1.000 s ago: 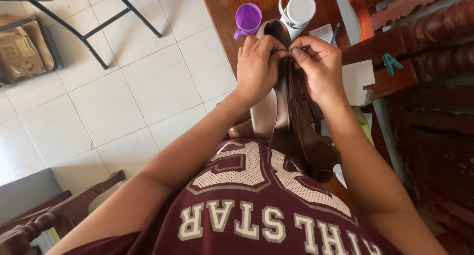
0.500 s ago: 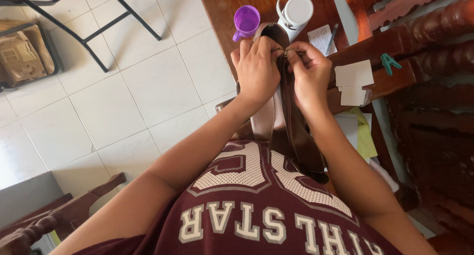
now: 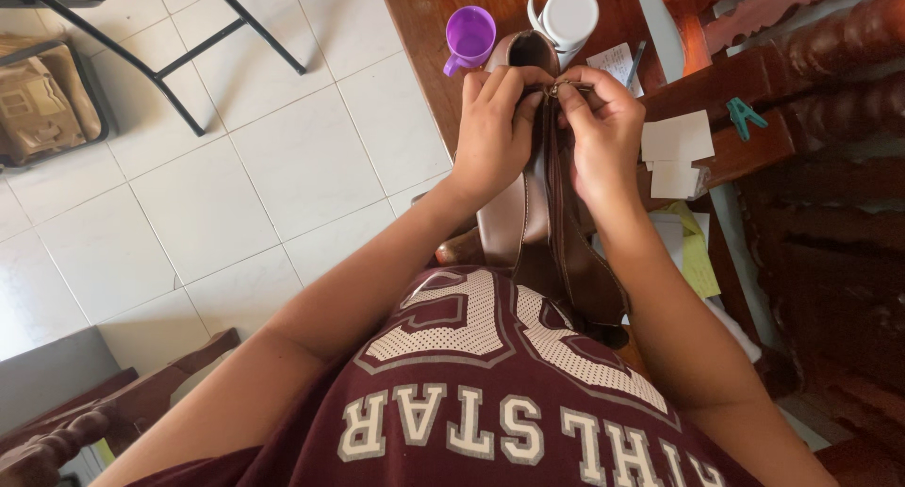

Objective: The person manipulates the zipper slider and teeth on a brown handbag, repeatedly opening and closing the zipper while adjusting the slider with both hands. The bag remains on a wooden table throughout the clip.

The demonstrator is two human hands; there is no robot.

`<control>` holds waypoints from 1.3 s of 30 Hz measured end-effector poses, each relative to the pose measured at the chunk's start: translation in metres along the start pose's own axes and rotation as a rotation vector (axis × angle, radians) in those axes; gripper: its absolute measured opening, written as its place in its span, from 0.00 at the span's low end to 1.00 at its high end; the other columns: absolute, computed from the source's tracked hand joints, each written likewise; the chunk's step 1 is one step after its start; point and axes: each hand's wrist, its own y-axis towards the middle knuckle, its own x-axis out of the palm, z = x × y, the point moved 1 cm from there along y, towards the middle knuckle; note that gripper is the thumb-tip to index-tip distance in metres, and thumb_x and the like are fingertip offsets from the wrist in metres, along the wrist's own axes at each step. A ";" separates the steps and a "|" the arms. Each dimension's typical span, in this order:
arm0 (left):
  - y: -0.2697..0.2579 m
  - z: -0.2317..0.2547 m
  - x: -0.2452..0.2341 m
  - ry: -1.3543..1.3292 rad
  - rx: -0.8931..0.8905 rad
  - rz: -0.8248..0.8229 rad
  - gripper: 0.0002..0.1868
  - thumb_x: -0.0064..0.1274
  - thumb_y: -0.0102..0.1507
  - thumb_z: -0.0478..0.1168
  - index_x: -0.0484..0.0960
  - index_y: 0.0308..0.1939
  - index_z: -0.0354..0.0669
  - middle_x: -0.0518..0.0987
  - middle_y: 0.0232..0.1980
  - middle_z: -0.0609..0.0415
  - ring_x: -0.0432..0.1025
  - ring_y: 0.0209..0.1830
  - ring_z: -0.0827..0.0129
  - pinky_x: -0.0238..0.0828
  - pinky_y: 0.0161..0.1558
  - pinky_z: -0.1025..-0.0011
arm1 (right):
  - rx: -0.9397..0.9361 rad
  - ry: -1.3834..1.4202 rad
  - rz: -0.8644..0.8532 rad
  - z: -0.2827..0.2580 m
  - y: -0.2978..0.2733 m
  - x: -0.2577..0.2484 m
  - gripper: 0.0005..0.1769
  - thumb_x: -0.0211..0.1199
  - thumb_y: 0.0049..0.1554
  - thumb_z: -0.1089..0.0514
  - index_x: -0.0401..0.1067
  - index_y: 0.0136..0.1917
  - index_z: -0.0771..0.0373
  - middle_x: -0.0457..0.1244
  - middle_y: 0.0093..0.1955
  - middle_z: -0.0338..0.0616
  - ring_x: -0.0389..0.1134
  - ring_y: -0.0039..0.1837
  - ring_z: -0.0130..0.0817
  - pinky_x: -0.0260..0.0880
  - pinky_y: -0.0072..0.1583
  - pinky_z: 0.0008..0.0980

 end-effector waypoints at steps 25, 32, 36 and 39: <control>0.018 -0.027 -0.032 -0.294 0.007 -0.348 0.11 0.64 0.63 0.39 0.83 0.47 0.40 0.80 0.47 0.51 0.76 0.51 0.61 0.73 0.55 0.65 | 0.073 0.021 -0.276 -0.020 0.015 -0.025 0.05 0.63 0.64 0.66 0.74 0.54 0.64 0.68 0.51 0.40 0.70 0.56 0.27 0.67 0.54 0.25; 0.020 -0.025 -0.024 -0.263 -0.069 -0.317 0.14 0.56 0.68 0.46 0.86 0.48 0.40 0.81 0.45 0.49 0.77 0.47 0.62 0.73 0.50 0.66 | -0.108 -0.138 -0.294 -0.031 0.009 -0.019 0.06 0.62 0.65 0.69 0.74 0.55 0.65 0.68 0.59 0.42 0.69 0.59 0.26 0.74 0.60 0.26; 0.031 -0.023 -0.020 -0.237 -0.186 -0.407 0.23 0.51 0.68 0.56 0.88 0.44 0.40 0.81 0.38 0.49 0.78 0.40 0.63 0.73 0.44 0.67 | -0.380 -0.571 -0.275 -0.044 -0.001 -0.011 0.10 0.63 0.62 0.73 0.78 0.55 0.66 0.67 0.63 0.44 0.70 0.59 0.29 0.71 0.56 0.25; 0.048 -0.029 -0.017 -0.150 -0.438 -0.587 0.31 0.46 0.65 0.66 0.88 0.42 0.44 0.83 0.31 0.49 0.79 0.35 0.65 0.73 0.40 0.66 | -0.466 -0.716 -0.265 -0.052 -0.004 -0.005 0.11 0.65 0.60 0.74 0.79 0.55 0.66 0.68 0.62 0.44 0.72 0.57 0.30 0.73 0.55 0.25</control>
